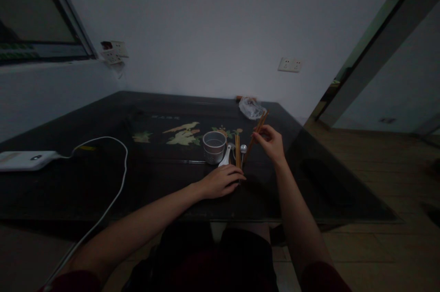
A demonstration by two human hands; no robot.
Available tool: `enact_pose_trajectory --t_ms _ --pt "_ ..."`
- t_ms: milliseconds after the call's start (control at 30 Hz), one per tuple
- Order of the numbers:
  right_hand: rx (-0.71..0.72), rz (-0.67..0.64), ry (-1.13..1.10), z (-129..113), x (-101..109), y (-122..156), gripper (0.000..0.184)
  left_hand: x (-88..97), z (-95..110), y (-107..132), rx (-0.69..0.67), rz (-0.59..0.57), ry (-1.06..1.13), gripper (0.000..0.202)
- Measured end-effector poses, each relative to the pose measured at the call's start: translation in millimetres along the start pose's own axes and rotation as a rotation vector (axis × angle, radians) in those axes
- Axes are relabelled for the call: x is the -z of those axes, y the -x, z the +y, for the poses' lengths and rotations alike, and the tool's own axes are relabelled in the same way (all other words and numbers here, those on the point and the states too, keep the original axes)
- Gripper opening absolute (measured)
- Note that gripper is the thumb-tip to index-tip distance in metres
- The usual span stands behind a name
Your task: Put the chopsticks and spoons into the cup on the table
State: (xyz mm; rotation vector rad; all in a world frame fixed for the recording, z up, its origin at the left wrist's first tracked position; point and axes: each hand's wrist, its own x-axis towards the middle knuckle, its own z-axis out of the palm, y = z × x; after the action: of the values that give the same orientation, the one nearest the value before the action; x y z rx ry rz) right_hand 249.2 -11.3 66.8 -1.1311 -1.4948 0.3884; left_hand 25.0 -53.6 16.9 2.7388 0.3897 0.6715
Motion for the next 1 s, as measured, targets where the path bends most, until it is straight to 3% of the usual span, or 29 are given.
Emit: enact_pose_trajectory --t_ms 167,267,400,500,700,867,1000 --pt "0.016 0.006 -0.028 -1.8 0.5 0.1 0.028 5.2 2.8 2.3 -0.071 0.115 -0.054 0.029" --pt "0.015 0.021 -0.057 -1.8 0.2 0.4 0.026 15.0 1.4 5.9 -0.061 0.298 -0.127 0.030" --pt "0.006 0.060 -0.063 -0.5 0.1 0.4 0.026 33.8 -9.8 9.1 0.174 0.632 -0.185 0.030" --pt "0.010 0.094 -0.060 0.1 0.8 0.0 0.027 42.0 -26.3 9.0 0.363 0.774 -0.116 0.048" --pt "0.025 0.163 -0.054 2.1 4.2 -1.0 0.028 33.8 -58.5 9.9 0.516 0.732 0.189 0.104" --pt "0.070 0.119 0.037 7.7 4.0 -2.0 0.028 27.2 -77.6 11.9 0.596 0.685 0.545 0.116" --pt "0.069 0.106 0.044 9.3 3.8 -2.8 0.029 23.1 -87.0 13.4 0.592 0.616 0.683 0.114"
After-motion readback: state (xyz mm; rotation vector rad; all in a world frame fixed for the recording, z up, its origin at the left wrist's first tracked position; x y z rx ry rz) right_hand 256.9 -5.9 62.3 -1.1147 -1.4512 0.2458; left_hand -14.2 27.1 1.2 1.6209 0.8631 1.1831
